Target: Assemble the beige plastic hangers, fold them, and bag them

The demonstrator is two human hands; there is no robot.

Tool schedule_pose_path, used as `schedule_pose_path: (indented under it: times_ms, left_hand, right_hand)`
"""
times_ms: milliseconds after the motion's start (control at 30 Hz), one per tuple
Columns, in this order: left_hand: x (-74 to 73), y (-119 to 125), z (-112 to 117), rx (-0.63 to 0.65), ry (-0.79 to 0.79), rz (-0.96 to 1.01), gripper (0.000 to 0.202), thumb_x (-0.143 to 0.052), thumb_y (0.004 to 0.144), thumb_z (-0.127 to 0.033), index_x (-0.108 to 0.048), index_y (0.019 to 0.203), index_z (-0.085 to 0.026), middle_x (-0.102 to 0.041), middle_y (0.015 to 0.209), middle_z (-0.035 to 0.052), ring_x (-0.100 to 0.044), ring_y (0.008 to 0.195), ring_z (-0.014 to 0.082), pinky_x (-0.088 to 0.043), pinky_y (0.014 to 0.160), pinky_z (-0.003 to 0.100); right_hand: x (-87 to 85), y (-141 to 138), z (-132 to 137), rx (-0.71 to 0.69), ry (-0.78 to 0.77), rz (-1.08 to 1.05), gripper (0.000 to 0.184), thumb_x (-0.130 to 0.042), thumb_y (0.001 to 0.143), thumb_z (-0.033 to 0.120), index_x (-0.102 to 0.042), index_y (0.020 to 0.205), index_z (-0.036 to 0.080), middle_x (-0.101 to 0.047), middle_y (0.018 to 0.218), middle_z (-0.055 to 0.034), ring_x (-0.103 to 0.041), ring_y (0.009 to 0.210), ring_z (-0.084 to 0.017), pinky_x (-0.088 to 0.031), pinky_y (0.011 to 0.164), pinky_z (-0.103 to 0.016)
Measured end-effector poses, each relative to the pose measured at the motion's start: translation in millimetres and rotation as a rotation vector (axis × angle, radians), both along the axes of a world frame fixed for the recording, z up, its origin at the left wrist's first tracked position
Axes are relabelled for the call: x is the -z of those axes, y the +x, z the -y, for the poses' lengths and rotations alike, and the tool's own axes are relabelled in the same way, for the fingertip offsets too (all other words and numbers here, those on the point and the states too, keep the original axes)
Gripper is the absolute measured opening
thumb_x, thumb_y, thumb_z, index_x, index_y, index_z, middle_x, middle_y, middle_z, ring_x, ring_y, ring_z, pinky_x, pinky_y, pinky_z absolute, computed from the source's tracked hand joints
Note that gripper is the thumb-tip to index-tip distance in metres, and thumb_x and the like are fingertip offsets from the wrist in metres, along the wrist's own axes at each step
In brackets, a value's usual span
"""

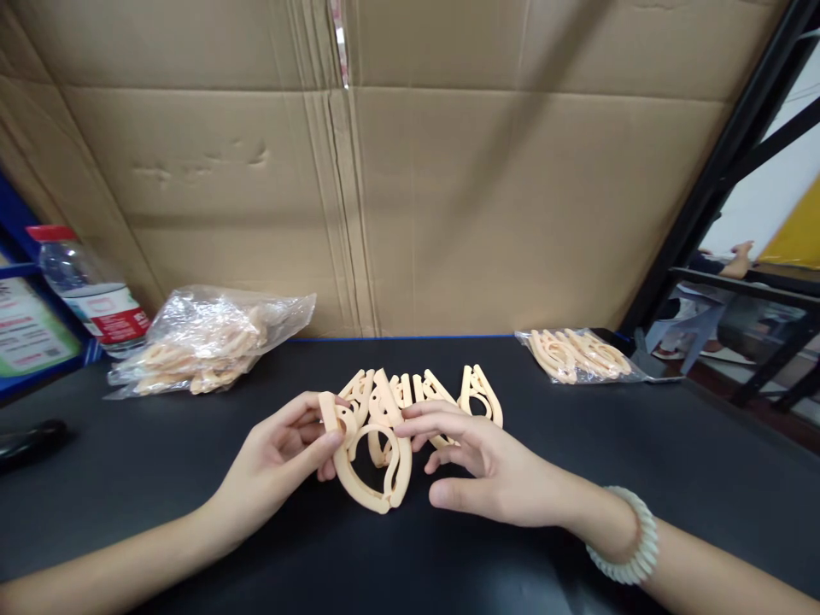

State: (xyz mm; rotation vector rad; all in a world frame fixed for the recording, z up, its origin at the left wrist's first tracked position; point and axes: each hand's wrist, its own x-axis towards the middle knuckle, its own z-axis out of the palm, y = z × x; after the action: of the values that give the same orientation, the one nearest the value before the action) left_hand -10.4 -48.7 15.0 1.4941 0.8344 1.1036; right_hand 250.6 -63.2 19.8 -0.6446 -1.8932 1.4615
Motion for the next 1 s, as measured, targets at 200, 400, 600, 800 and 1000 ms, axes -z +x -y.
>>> schedule_pose_path:
  times_ms: [200,400,600,800,1000]
  left_hand:
    - [-2.4,5.4,7.4,0.106,-0.062,0.048,0.027,-0.072,0.082,-0.034,-0.059,0.097,-0.016,-0.063,0.075,-0.0005,-0.056,0.053,0.0081,-0.048,0.051,0.02]
    - [-4.2,4.5,14.3,0.113,-0.044,-0.014,0.025,-0.068,0.086,-0.032,-0.062,0.106,-0.018,-0.066,0.081,0.0028,-0.059,0.066,0.0132,-0.051,0.061,0.024]
    - [-1.8,5.1,14.9,0.069,0.05,-0.097,0.029,-0.066,0.086,-0.032,-0.064,0.113,-0.022,-0.065,0.107,0.0074,-0.062,0.093,0.0212,-0.053,0.081,0.033]
    - [-1.6,8.3,12.8,0.093,-0.07,-0.095,0.03,-0.065,0.086,-0.035,-0.062,0.112,-0.019,-0.071,0.101,0.0084,-0.066,0.091,0.0221,-0.054,0.078,0.032]
    - [-3.0,8.8,12.2,0.091,-0.064,-0.102,0.031,-0.065,0.085,-0.035,-0.064,0.112,-0.02,-0.072,0.102,0.0088,-0.067,0.095,0.0242,-0.053,0.086,0.037]
  right_hand:
    - [-5.7,-3.7,4.5,-0.066,0.035,0.038,0.05,-0.069,0.086,0.021,-0.056,0.133,0.03,-0.055,0.134,-0.0083,-0.055,0.118,-0.02,-0.047,0.097,-0.038]
    - [-5.7,-3.7,7.6,-0.01,0.047,0.08,0.049,-0.068,0.087,0.024,-0.056,0.134,0.031,-0.056,0.135,-0.0077,-0.058,0.111,-0.019,-0.05,0.094,-0.037]
    - [-8.9,-5.3,15.9,-0.035,0.167,0.21,0.057,-0.07,0.082,0.023,-0.053,0.136,0.031,-0.053,0.138,-0.0089,-0.058,0.11,-0.02,-0.051,0.091,-0.036]
    - [-16.3,-7.7,18.8,-0.095,0.232,0.258,0.062,-0.073,0.079,0.022,-0.053,0.137,0.03,-0.053,0.139,-0.0098,-0.054,0.122,-0.025,-0.05,0.095,-0.038]
    - [-21.5,-8.7,21.5,-0.085,0.258,0.323,0.059,-0.072,0.079,0.023,-0.056,0.135,0.031,-0.057,0.136,-0.0088,-0.052,0.125,-0.027,-0.05,0.098,-0.042]
